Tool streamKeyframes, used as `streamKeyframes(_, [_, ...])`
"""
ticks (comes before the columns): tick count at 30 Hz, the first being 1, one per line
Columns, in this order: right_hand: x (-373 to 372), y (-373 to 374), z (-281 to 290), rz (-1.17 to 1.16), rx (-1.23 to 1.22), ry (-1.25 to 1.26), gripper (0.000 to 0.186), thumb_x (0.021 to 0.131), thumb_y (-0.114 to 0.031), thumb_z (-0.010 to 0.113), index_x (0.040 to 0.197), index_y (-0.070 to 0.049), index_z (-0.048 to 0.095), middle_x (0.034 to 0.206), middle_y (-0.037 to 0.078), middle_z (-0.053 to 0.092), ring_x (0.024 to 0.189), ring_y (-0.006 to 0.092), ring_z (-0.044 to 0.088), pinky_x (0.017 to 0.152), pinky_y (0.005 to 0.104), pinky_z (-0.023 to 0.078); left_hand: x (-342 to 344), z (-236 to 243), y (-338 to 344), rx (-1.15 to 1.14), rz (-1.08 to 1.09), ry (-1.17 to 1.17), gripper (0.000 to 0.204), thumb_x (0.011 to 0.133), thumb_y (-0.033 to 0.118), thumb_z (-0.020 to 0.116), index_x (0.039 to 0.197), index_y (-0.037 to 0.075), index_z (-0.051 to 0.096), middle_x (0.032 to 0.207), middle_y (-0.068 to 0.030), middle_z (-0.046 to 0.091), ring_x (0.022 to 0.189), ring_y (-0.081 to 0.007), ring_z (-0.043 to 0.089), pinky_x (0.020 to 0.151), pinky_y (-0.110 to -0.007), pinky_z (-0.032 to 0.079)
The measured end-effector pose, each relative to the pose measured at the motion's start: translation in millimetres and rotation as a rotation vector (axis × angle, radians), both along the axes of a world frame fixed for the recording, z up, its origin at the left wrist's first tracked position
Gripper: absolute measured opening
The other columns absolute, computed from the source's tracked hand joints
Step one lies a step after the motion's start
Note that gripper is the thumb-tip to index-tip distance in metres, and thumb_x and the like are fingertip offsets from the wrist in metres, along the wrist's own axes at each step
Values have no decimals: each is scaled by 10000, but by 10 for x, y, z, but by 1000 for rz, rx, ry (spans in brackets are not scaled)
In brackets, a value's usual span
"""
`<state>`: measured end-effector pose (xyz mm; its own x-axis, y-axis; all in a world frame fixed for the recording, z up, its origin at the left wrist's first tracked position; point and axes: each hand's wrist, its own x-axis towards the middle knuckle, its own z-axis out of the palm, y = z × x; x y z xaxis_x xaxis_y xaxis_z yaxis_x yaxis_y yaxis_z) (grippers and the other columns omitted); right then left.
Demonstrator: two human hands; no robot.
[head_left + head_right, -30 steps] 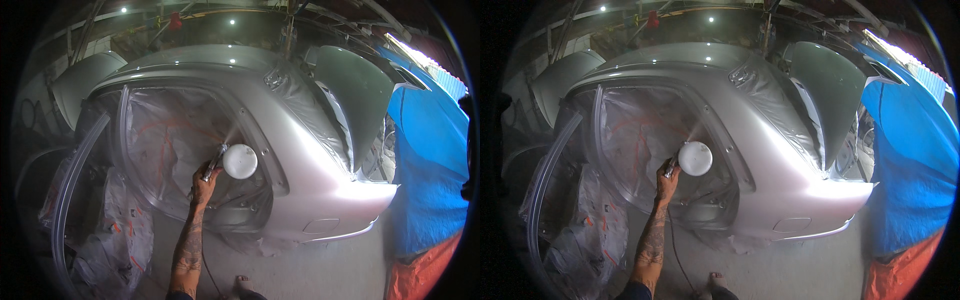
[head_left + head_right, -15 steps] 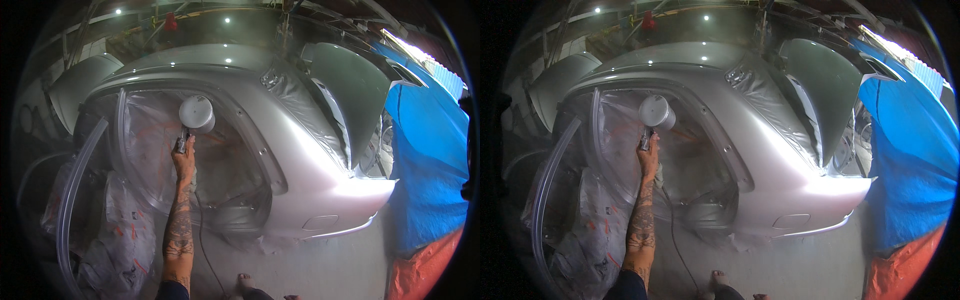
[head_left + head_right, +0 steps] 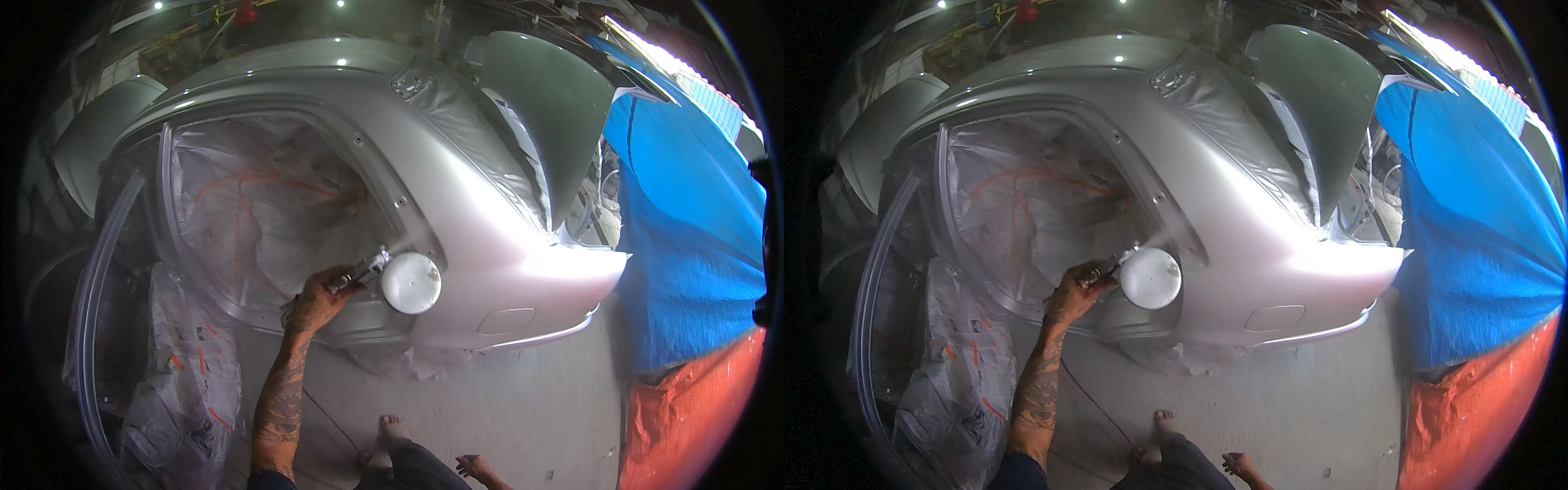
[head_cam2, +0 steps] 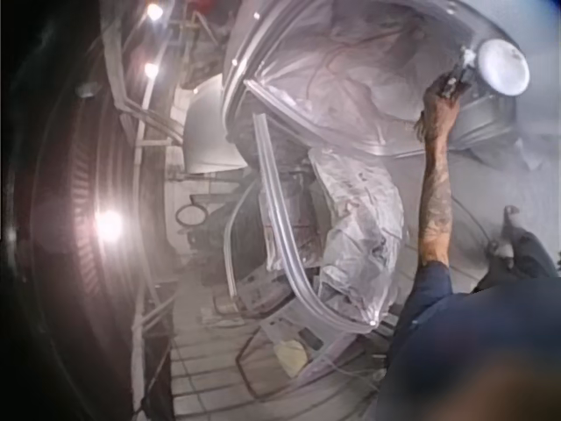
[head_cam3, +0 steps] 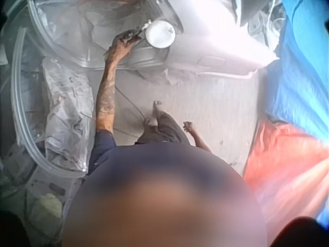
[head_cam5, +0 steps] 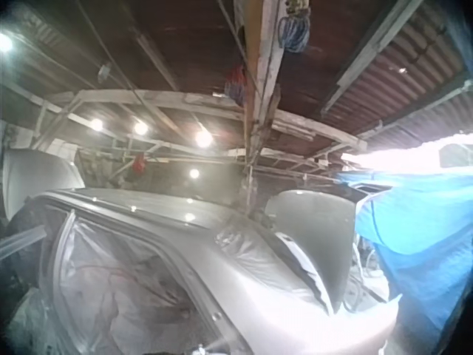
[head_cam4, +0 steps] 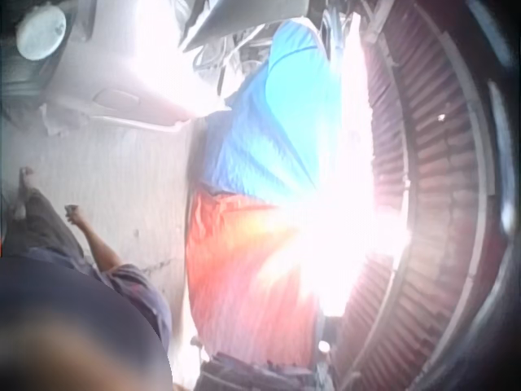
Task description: The person pours paint thinner into a spray gun cup and stirs it, then uses the spray gun to apply paint to the rear quarter panel and bumper of a car. The car is masked with plastic sheeting and newspaper.
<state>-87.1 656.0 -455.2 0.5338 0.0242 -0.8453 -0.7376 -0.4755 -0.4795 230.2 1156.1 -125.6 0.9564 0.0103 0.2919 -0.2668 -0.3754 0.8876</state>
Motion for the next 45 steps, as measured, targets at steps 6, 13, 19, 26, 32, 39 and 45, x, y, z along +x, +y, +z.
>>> streamKeyframes(6, [-280, -62, -82, 11, -15, 16, 512, 1070, -400, 599, 1289, 52, 698, 1071, 162, 795, 870, 240, 763, 746, 391, 626, -225, -366, -313, 145, -183, 165, 486, 900, 357, 862, 1276, 75, 741, 981, -79, 755, 847, -170, 695, 805, -367, 565])
streamKeyframes(13, [-447, -139, -241, -8, 70, -110, 539, 1058, -446, 625, 1332, 18, 638, 1028, 201, 746, 778, 250, 724, 628, 395, 621, -53, -116, -528, 96, -72, 39, 387, 938, 363, 829, 1130, 40, 738, 848, -83, 732, 743, -163, 661, 696, -367, 530])
streamKeyframes(19, [-411, -105, -162, -101, 94, -117, 545, 1056, -440, 626, 1315, 39, 643, 1016, 198, 745, 770, 246, 719, 630, 393, 611, 382, 401, -243, -174, 243, -116, 458, 962, 464, 790, 1165, 54, 760, 817, -24, 700, 698, -114, 599, 632, -307, 478])
streamKeyframes(26, [-366, -97, -110, -19, 68, -135, 522, 1055, -460, 620, 1235, 24, 692, 950, 148, 749, 768, 212, 679, 642, 376, 589, 614, 1153, 389, -288, 562, -245, 396, 1001, 429, 749, 1055, 37, 738, 784, 13, 644, 626, -68, 561, 562, -268, 440])
streamKeyframes(32, [-283, -171, -198, -48, 67, -34, 505, 1030, -434, 655, 1276, 4, 707, 1066, 163, 772, 876, 243, 734, 748, 410, 614, 501, 1132, 551, -265, 499, -237, 369, 1019, 410, 723, 927, 54, 697, 801, 10, 681, 596, -82, 567, 550, -278, 436])
streamKeyframes(39, [-172, -176, -156, -59, -27, 1, 508, 1066, -392, 599, 1288, 55, 693, 1041, 166, 797, 830, 249, 769, 714, 377, 628, -13, 414, 138, -110, 154, 75, 284, 990, 354, 776, 978, 71, 756, 774, 26, 682, 632, -61, 550, 596, -276, 449])
streamKeyframes(45, [-269, -162, -38, -54, 3, -58, 516, 1069, -412, 595, 1257, 57, 702, 1046, 166, 793, 836, 246, 765, 731, 388, 625, -398, -97, -302, -63, -142, 283, 232, 1058, 259, 695, 1092, 30, 708, 884, -40, 742, 685, -102, 611, 625, -289, 498])
